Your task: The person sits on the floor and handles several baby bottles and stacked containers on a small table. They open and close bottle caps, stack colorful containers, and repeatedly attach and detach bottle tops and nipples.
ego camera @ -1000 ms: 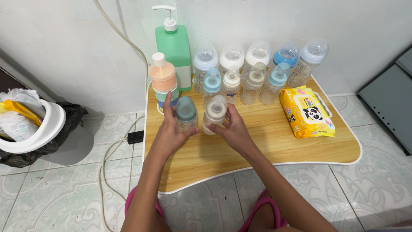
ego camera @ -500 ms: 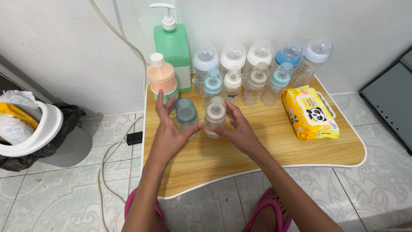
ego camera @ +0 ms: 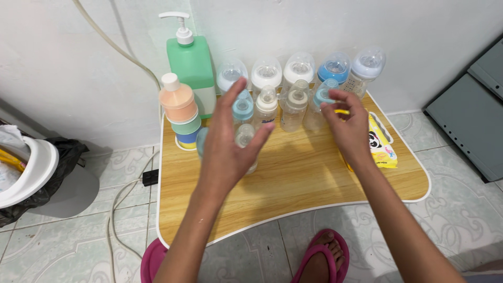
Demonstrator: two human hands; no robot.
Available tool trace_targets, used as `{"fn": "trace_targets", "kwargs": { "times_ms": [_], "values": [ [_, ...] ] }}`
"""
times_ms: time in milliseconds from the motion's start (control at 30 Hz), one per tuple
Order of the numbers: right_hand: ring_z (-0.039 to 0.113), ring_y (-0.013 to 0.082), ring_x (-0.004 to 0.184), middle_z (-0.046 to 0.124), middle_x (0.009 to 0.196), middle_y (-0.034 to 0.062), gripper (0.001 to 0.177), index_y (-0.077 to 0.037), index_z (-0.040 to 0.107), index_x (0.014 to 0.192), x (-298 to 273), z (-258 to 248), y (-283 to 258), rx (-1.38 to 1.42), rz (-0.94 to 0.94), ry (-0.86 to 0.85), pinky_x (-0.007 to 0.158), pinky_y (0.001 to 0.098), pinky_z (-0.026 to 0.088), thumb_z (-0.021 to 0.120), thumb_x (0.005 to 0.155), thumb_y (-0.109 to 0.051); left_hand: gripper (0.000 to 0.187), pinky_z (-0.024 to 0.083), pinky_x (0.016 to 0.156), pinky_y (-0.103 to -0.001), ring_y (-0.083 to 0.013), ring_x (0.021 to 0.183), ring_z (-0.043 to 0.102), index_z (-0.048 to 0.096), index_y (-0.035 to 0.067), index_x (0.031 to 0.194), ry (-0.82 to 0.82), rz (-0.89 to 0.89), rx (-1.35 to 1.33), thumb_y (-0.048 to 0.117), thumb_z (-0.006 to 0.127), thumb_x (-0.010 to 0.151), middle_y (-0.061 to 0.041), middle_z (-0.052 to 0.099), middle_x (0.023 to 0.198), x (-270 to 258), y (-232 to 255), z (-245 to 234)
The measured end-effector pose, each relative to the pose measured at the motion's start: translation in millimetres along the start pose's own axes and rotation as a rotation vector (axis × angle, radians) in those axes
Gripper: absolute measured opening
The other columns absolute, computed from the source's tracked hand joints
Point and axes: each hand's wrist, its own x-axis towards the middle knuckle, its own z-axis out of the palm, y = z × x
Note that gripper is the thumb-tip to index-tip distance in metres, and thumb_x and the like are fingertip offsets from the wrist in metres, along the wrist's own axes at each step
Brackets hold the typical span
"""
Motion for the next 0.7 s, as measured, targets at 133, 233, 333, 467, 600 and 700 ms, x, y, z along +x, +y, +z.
{"fn": "trace_targets", "kwargs": {
  "times_ms": [133, 233, 333, 467, 600, 700],
  "values": [
    [0.06, 0.0174, 0.111, 0.06, 0.132, 0.0087, 0.039, -0.006, 0.062, 0.132, 20.8, -22.1, -2.9, -0.184, -0.136, 0.031, 0.091, 0.0326, 0.053, 0.076, 0.097, -0.018, 0.079, 0.044, 0.123, -0.041, -0.031, 0.148, 0.05, 0.036, 0.004, 0.156, -0.061, 0.053, -0.119, 0.018, 0.082, 0.093, -0.018, 0.05, 0.156, 16.6, 12.1, 33.3],
    [0.057, 0.0226, 0.117, 0.056, 0.136, 0.0119, 0.051, -0.009, 0.057, 0.139, 33.9, -29.6, -0.9, -0.245, -0.186, -0.002, 0.096, 0.0376, 0.051, 0.078, 0.093, -0.017, 0.078, 0.042, 0.122, -0.041, -0.0313, 0.147, 0.049, 0.037, 0.003, 0.156, -0.106, 0.002, -0.229, 0.017, 0.081, 0.093, -0.018, 0.05, 0.156, 25.2, 13.0, 60.7],
    [0.054, 0.0271, 0.121, 0.052, 0.14, 0.0138, 0.065, -0.01, 0.05, 0.145, 43.9, -28.7, 3.8, -0.254, -0.142, -0.079, 0.098, 0.0407, 0.048, 0.08, 0.089, -0.02, 0.078, 0.042, 0.123, -0.041, -0.0304, 0.148, 0.049, 0.036, 0.003, 0.157, -0.091, -0.015, -0.294, 0.016, 0.08, 0.093, -0.018, 0.05, 0.155, 29.9, 9.7, 86.1],
    [0.059, 0.028, 0.118, 0.059, 0.136, 0.0123, 0.07, -0.013, 0.048, 0.147, 48.0, -22.1, 14.9, -0.257, -0.016, -0.136, 0.1, 0.0408, 0.048, 0.08, 0.086, -0.025, 0.078, 0.043, 0.121, -0.041, -0.0297, 0.148, 0.049, 0.036, 0.003, 0.156, -0.11, -0.067, -0.315, 0.016, 0.079, 0.092, -0.018, 0.049, 0.156, 27.2, 6.4, 109.0],
    [0.065, 0.0261, 0.115, 0.067, 0.126, 0.0147, 0.063, -0.009, 0.052, 0.143, 48.8, -18.3, 26.6, -0.301, -0.061, -0.116, 0.098, 0.0408, 0.051, 0.081, 0.089, -0.026, 0.078, 0.045, 0.117, -0.042, -0.0297, 0.146, 0.05, 0.036, 0.004, 0.156, -0.17, -0.118, -0.326, 0.015, 0.078, 0.092, -0.018, 0.05, 0.154, 21.3, 6.5, 116.5],
    [0.067, 0.0241, 0.111, 0.068, 0.121, 0.0147, 0.059, -0.006, 0.055, 0.14, 45.3, -20.5, 26.9, -0.266, -0.082, -0.078, 0.095, 0.0386, 0.054, 0.081, 0.09, -0.022, 0.075, 0.05, 0.111, -0.041, -0.0291, 0.144, 0.051, 0.038, 0.007, 0.156, -0.175, -0.148, -0.355, 0.016, 0.076, 0.093, -0.016, 0.05, 0.154, 15.7, 7.5, 115.0]
  ]
}}
